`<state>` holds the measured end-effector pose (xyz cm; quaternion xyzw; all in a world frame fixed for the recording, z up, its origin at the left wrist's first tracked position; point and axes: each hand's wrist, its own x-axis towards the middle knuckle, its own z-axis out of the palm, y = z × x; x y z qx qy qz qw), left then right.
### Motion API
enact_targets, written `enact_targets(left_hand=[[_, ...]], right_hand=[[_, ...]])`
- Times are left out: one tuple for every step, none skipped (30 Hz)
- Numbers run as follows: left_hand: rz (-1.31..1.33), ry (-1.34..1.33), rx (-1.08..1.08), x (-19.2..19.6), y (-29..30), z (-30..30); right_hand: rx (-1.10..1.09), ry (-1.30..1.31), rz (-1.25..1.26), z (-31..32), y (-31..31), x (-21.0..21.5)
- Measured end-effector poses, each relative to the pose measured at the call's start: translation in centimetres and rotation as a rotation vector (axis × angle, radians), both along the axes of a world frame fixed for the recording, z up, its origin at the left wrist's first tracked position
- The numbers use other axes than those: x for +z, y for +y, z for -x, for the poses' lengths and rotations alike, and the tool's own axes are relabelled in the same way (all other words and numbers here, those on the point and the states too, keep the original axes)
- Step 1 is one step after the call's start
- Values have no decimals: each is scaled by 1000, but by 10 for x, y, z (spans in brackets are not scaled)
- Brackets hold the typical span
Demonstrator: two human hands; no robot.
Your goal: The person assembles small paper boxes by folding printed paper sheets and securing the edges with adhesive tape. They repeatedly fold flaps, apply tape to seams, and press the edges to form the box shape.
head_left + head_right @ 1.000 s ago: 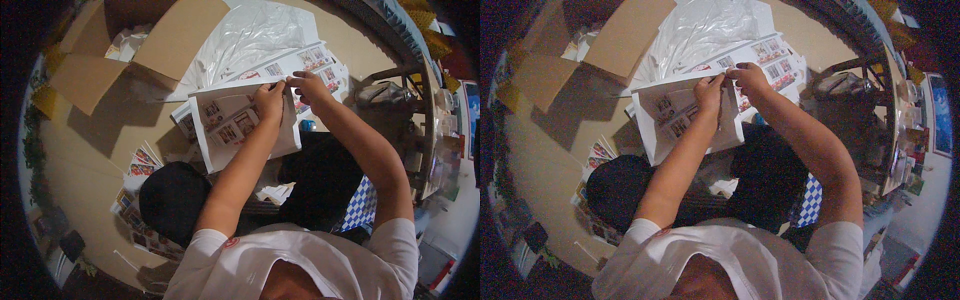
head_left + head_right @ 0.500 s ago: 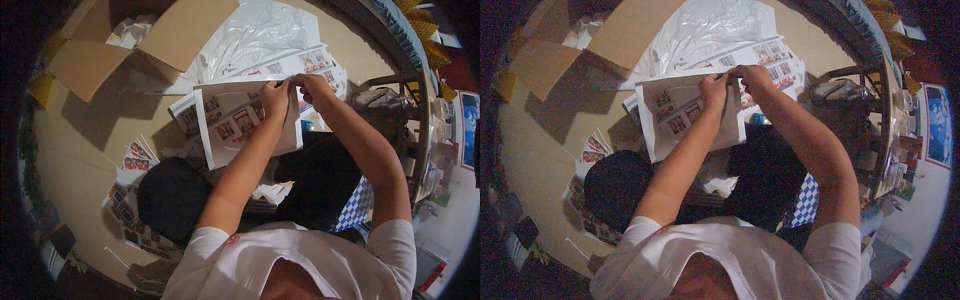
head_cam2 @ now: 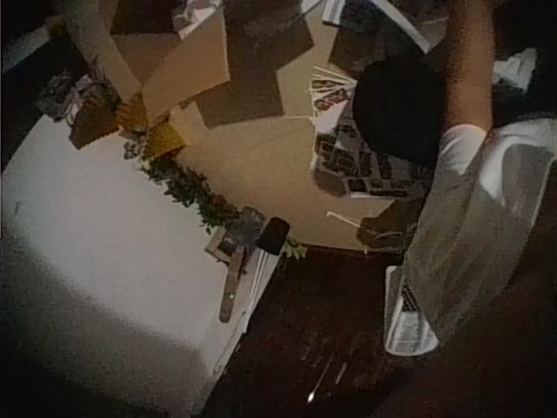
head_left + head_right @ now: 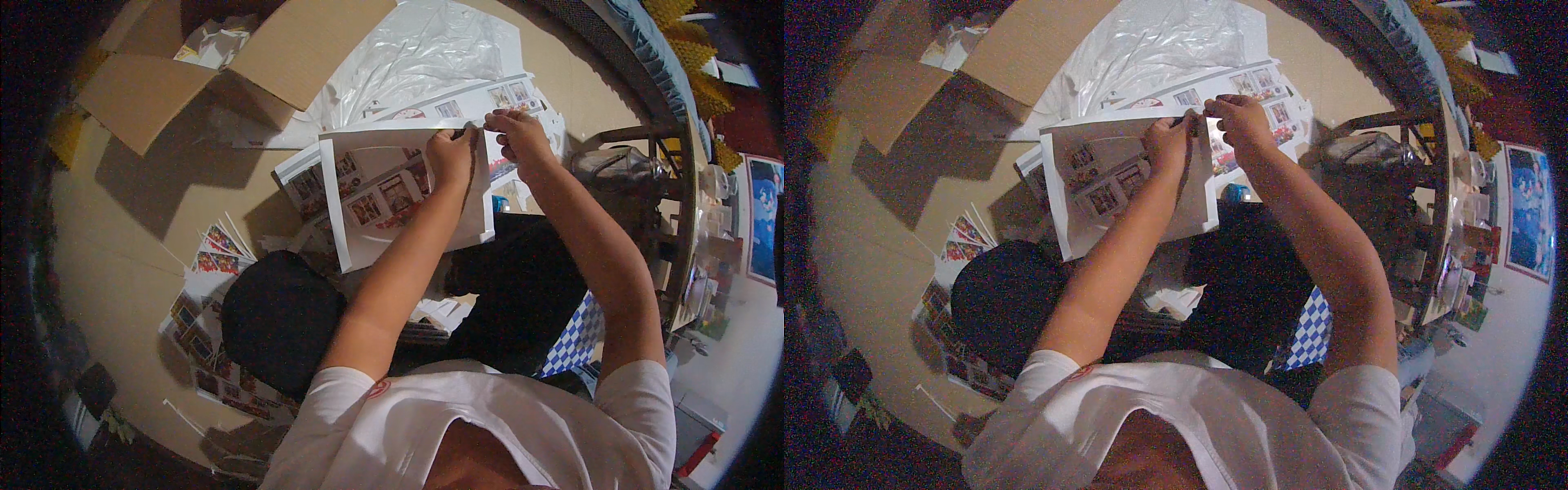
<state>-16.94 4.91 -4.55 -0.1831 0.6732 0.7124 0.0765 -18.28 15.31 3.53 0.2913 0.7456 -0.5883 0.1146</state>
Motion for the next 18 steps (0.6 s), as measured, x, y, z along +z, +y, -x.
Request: enact_targets(left_hand=[[4, 16, 12, -4, 2, 1], [9, 31, 24, -7, 4, 2], [13, 47, 36, -10, 6, 2], [50, 44, 16, -5, 3, 1], [87, 41, -3, 2, 1, -1], [125, 39, -23, 7, -1, -1], [104, 38, -1, 7, -1, -1], [83, 36, 21, 8, -1, -1], [62, 35, 43, 8, 0, -1], [58, 57, 50, 7, 0, -1], [54, 78, 57, 5, 1, -1], [51, 99, 63, 4, 1, -1], [30, 74, 64, 2, 2, -1], [9, 49, 64, 1, 2, -1], [-12, 25, 65, -1, 3, 0], [-27, 42, 77, -4, 5, 0], [-43, 60, 90, -8, 7, 1], [-58, 78, 103, -11, 9, 2]], right_hand=[[-8, -24, -24, 1, -1, -1], [-15, -49, -48, 1, -3, -2], [-22, -73, -72, 2, -4, -2], [-24, -72, -49, 2, -2, -5], [-26, -70, -25, 2, 0, -8], [-28, -68, -2, 2, 2, -10], [-30, -83, -17, 2, 1, -10], [-33, -98, -33, 2, -1, -11], [-36, -112, -48, 1, -2, -10], [-29, -110, -40, 1, -2, -10], [-23, -107, -32, 1, -2, -10], [-16, -105, -23, 1, -1, -10], [-16, -114, -7, 1, -1, -10], [-15, -123, 8, 1, -1, -9], [-15, -132, 24, 2, 0, -9], [-10, -135, 28, 2, 1, -10], [-5, -137, 32, 3, 3, -11], [0, -139, 35, 3, 4, -13]])
